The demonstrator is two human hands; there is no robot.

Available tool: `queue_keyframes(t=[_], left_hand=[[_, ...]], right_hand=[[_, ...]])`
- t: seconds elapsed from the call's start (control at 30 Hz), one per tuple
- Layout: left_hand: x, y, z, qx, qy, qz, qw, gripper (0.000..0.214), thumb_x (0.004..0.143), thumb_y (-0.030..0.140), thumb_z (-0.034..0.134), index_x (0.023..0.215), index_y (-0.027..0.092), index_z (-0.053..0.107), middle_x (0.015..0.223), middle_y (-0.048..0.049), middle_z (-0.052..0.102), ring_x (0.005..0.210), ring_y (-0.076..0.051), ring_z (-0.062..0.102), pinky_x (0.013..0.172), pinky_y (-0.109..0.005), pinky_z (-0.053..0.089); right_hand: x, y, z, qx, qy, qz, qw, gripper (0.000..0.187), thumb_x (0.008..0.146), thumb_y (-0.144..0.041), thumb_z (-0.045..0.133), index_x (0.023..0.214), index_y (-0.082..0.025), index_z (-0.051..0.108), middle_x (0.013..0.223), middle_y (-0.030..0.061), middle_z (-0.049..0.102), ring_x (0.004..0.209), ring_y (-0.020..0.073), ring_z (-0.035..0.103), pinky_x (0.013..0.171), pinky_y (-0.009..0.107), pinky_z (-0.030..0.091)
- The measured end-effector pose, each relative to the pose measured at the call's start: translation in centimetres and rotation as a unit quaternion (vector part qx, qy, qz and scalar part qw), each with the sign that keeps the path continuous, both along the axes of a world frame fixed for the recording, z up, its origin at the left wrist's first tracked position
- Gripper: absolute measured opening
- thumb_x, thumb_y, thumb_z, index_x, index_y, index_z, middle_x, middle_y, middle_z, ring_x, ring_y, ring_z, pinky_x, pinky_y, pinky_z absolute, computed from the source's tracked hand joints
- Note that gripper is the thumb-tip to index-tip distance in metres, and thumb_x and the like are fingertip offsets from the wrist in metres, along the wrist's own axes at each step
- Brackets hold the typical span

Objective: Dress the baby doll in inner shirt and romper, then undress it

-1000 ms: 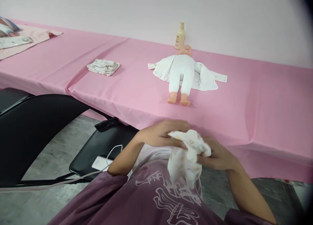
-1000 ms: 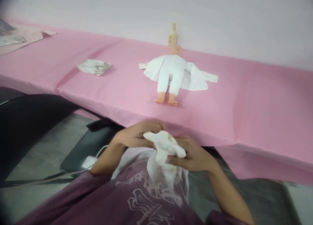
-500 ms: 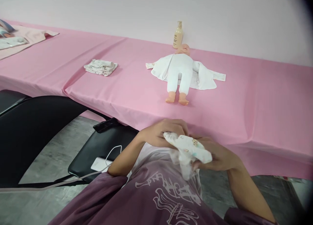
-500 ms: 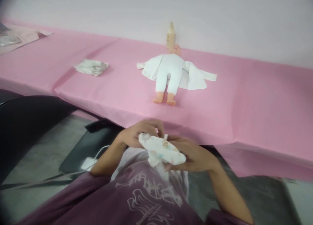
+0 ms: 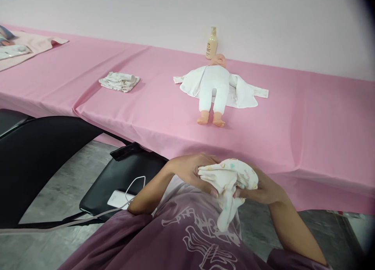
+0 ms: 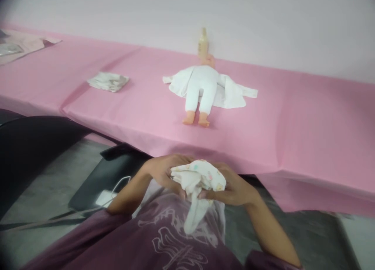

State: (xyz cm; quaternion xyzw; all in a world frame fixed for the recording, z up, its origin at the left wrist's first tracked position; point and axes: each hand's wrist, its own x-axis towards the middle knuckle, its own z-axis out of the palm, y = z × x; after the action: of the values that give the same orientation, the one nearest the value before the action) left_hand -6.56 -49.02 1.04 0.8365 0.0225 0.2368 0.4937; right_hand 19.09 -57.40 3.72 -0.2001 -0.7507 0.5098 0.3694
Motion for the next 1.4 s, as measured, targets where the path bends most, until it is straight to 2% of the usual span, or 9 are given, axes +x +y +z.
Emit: queue_keyframes(t=[0.1,0.23,0.5,0.67,0.83,1.03,1.17,1.27,1.4], left_hand=[[-0.4,0.0,-0.4,-0.087,-0.058,-0.025,0.994,0.043,0.1,0.061,0.089,0.089,0.021,0.078,0.093,-0.0111,0.083,0.088,-0.025,0.079,0.086,-0.037,0.065],[-0.4,-0.2,-1.0,-0.145,-0.069,0.015,0.987,0.045,0.101,0.062,0.088,0.093,0.019,0.075,0.09,-0.0087,0.077,0.081,-0.022,0.074,0.076,-0.033,0.061],[1.2,-0.7,1.3,-0.174,-0.049,-0.143,0.973,0.051,0.075,0.048,0.114,0.104,0.016,0.087,0.1,-0.0116,0.087,0.084,-0.026,0.083,0.081,-0.034,0.071],[-0.5,0.3,2.5,-0.168,-0.059,0.034,0.983,0.058,0.075,0.059,0.111,0.108,0.018,0.088,0.112,-0.0136,0.086,0.105,-0.031,0.084,0.098,-0.041,0.072],[-1.1,1.6,2.3,-0.161,-0.045,0.071,0.983,0.048,0.095,0.064,0.094,0.105,0.019,0.084,0.103,-0.0129,0.085,0.099,-0.029,0.084,0.089,-0.039,0.071],[1.0,5.6,7.3,-0.102,-0.048,0.269,0.957,0.053,0.095,0.07,0.09,0.102,0.019,0.081,0.095,-0.0083,0.081,0.105,-0.033,0.084,0.086,-0.043,0.073],[2.1,9.2,10.6,-0.058,-0.126,0.397,0.907,0.046,0.093,0.053,0.096,0.121,0.02,0.082,0.116,-0.0086,0.081,0.132,-0.04,0.081,0.104,-0.053,0.072],[1.9,10.3,9.5,-0.062,-0.138,0.441,0.885,0.04,0.092,0.043,0.096,0.12,0.019,0.081,0.119,-0.009,0.082,0.131,-0.039,0.081,0.104,-0.05,0.072],[1.3,10.0,4.0,-0.126,-0.096,0.479,0.863,0.023,0.093,0.035,0.083,0.104,0.017,0.077,0.106,-0.008,0.084,0.105,-0.029,0.082,0.087,-0.036,0.069]], right_hand=[[-0.7,0.1,-1.0,-0.002,-0.012,0.08,0.997,0.017,0.105,-0.032,0.089,0.112,-0.022,0.077,0.097,0.0007,0.08,0.079,0.0149,0.072,0.075,0.024,0.061],[-1.0,0.6,-1.6,0.013,0.005,0.189,0.982,0.027,0.1,-0.043,0.096,0.107,-0.022,0.08,0.096,0.0017,0.085,0.085,0.0178,0.077,0.086,0.027,0.065],[1.9,0.7,-0.1,-0.142,0.058,0.002,0.988,0.052,0.091,-0.04,0.102,0.138,-0.027,0.085,0.103,0.0051,0.083,0.092,0.0243,0.079,0.073,0.028,0.065],[0.9,2.2,0.3,-0.125,-0.006,0.106,0.987,0.035,0.105,-0.046,0.089,0.131,-0.023,0.084,0.102,0.0047,0.082,0.094,0.022,0.077,0.085,0.03,0.067],[0.6,5.1,1.2,-0.106,0.026,0.208,0.972,0.044,0.097,-0.046,0.099,0.13,-0.023,0.085,0.106,0.0057,0.084,0.093,0.0206,0.08,0.083,0.029,0.067],[3.5,12.7,7.8,-0.066,-0.027,-0.088,0.994,0.04,0.091,-0.064,0.1,0.111,-0.031,0.089,0.097,0.0027,0.082,0.098,0.026,0.083,0.084,0.034,0.071],[3.2,18.1,12.8,-0.028,-0.066,-0.119,0.99,0.043,0.087,-0.071,0.099,0.09,-0.03,0.084,0.098,0.0038,0.082,0.102,0.0308,0.084,0.089,0.043,0.073],[2.3,19.9,12.4,-0.005,-0.126,-0.109,0.986,0.041,0.09,-0.057,0.1,0.118,-0.03,0.088,0.124,0.0032,0.086,0.12,0.0308,0.083,0.105,0.045,0.072],[0.5,19.7,6.7,-0.03,-0.185,-0.119,0.975,0.06,0.086,-0.048,0.101,0.138,-0.023,0.084,0.134,0.0091,0.086,0.124,0.0362,0.082,0.111,0.055,0.07]])
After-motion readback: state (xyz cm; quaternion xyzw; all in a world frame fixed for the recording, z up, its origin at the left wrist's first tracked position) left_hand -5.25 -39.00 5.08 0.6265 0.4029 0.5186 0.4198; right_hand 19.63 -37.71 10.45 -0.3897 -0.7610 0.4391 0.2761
